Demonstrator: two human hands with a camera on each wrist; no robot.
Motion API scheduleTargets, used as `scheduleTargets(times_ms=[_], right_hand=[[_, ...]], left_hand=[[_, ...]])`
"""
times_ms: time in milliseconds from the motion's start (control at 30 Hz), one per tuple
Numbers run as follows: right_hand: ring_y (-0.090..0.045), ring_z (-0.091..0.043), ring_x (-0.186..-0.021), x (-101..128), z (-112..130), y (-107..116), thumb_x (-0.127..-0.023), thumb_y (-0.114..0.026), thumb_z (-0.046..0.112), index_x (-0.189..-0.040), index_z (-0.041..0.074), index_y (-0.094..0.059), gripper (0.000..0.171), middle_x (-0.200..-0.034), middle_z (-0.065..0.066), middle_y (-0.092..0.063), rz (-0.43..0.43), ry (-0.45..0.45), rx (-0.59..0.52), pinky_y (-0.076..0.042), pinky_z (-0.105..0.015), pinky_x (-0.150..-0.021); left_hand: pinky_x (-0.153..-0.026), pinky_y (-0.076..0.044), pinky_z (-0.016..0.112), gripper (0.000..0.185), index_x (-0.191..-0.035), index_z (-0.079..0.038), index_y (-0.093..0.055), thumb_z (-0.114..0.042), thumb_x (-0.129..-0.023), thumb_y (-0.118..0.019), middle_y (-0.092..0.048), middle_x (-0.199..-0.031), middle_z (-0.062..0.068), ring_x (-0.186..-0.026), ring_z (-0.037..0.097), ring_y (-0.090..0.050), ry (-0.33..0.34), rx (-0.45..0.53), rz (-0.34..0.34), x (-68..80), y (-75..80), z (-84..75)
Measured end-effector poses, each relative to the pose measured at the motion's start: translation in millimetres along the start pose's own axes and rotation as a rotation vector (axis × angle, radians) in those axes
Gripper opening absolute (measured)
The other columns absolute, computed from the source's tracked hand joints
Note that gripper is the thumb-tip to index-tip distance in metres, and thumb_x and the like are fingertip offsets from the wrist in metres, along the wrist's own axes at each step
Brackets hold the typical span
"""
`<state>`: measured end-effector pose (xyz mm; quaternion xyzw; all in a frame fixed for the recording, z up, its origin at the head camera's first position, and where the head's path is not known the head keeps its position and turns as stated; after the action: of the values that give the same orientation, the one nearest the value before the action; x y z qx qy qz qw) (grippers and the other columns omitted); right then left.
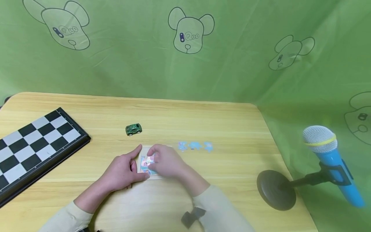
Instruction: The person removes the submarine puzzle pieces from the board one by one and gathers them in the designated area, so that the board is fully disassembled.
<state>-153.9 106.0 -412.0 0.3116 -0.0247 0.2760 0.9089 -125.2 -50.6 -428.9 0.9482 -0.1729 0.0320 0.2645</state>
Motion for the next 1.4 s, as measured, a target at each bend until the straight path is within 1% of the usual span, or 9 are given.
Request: scheduleTargets(times_ms=[200, 400, 467, 600, 700, 900, 1033, 1200, 1400], right_hand=[[-0.041, -0.010, -0.053, 0.1, 0.6, -0.4, -0.085, -0.077, 0.000, -0.104, 0.008, -0.062, 0.025, -0.060, 0.003, -0.044, -0.004, 0.006, 0.006, -0.041, -0.026, -0.060], [-0.040, -0.009, -0.054, 0.3, -1.0, -1.8, -0.085, -0.077, 0.001, -0.093, 0.011, -0.063, 0.019, -0.059, 0.004, -0.041, -0.016, 0.012, 0.002, -0.035, -0.025, -0.055], [-0.041, -0.010, -0.054, 0.9, -1.0, -1.6, -0.085, -0.078, 0.002, -0.095, 0.011, -0.063, 0.020, -0.060, 0.004, -0.043, -0.023, 0.010, 0.001, -0.036, -0.025, -0.055], [-0.042, -0.011, -0.055, 3.2, 0.9, 0.7, -0.084, -0.079, 0.002, -0.105, 0.009, -0.062, 0.028, -0.062, 0.003, -0.046, -0.043, 0.010, -0.013, -0.040, -0.027, -0.058], [-0.042, -0.011, -0.054, 4.9, 1.7, 2.1, -0.083, -0.080, 0.004, -0.109, 0.008, -0.062, 0.032, -0.061, 0.003, -0.045, -0.055, 0.011, -0.016, -0.042, -0.027, -0.060], [-0.040, -0.010, -0.054, 5.3, 0.6, 2.5, -0.083, -0.081, 0.007, -0.106, 0.008, -0.065, 0.028, -0.060, 0.004, -0.043, -0.054, 0.029, 0.015, -0.040, -0.026, -0.058], [-0.040, -0.009, -0.054, 6.0, -0.9, 2.7, -0.084, -0.081, 0.008, -0.104, 0.010, -0.065, 0.026, -0.060, 0.005, -0.043, -0.057, 0.068, 0.030, -0.039, -0.026, -0.057], [-0.040, -0.008, -0.053, 7.4, -1.5, 3.9, -0.082, -0.082, 0.007, -0.101, 0.013, -0.065, 0.026, -0.059, 0.005, -0.043, -0.088, 0.126, 0.035, -0.039, -0.026, -0.057], [-0.038, -0.008, -0.052, 8.3, -3.7, 4.5, -0.079, -0.085, 0.007, -0.098, 0.013, -0.067, 0.026, -0.058, 0.006, -0.042, -0.124, 0.133, 0.018, -0.040, -0.026, -0.057]], left_hand=[[-0.046, -0.043, 0.030, 0.103, -0.155, -0.001, -0.033, -0.025, -0.073, -0.090, -0.054, -0.060, -0.001, -0.044, 0.015, -0.053, -0.006, -0.005, -0.005, 0.3, 0.6, 0.4], [-0.047, -0.044, 0.030, 0.104, -0.155, -0.001, -0.032, -0.025, -0.073, -0.091, -0.054, -0.060, -0.001, -0.044, 0.014, -0.053, -0.007, -0.007, -0.008, 0.4, 0.9, 0.4], [-0.047, -0.044, 0.030, 0.104, -0.155, -0.001, -0.033, -0.025, -0.073, -0.091, -0.054, -0.060, -0.001, -0.044, 0.015, -0.053, -0.006, -0.008, -0.008, 0.4, 0.9, 0.5], [-0.045, -0.043, 0.030, 0.104, -0.155, -0.001, -0.033, -0.025, -0.073, -0.091, -0.054, -0.060, -0.001, -0.044, 0.015, -0.053, -0.002, -0.004, -0.004, 0.5, 0.7, 0.8], [-0.044, -0.043, 0.030, 0.104, -0.155, -0.001, -0.032, -0.025, -0.073, -0.091, -0.054, -0.060, -0.001, -0.043, 0.015, -0.053, -0.003, -0.002, -0.003, 0.8, 0.6, 0.8], [-0.045, -0.043, 0.030, 0.103, -0.155, -0.001, -0.033, -0.025, -0.073, -0.091, -0.054, -0.060, -0.001, -0.043, 0.015, -0.053, -0.001, 0.001, -0.005, 0.9, 0.7, 0.3], [-0.045, -0.043, 0.030, 0.103, -0.155, -0.001, -0.033, -0.025, -0.073, -0.091, -0.054, -0.060, -0.001, -0.043, 0.015, -0.053, 0.001, 0.001, -0.005, 0.9, 0.7, 0.1], [-0.045, -0.043, 0.030, 0.103, -0.155, -0.001, -0.032, -0.024, -0.073, -0.091, -0.054, -0.060, -0.001, -0.043, 0.015, -0.053, 0.001, 0.006, -0.004, 1.0, 0.9, -0.4], [-0.044, -0.043, 0.031, 0.104, -0.155, -0.001, -0.031, -0.025, -0.074, -0.090, -0.055, -0.060, -0.001, -0.042, 0.015, -0.053, 0.000, 0.013, 0.001, 0.9, 0.5, -0.1]])
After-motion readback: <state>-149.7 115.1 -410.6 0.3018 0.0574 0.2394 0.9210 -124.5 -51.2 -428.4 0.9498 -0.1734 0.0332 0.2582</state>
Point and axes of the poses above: each hand's wrist, its own x-axis away from the middle knuckle, its own y-axis out of the back of the hand, z = x × y, the point moved 5 cm from there along -x, towards the middle knuckle
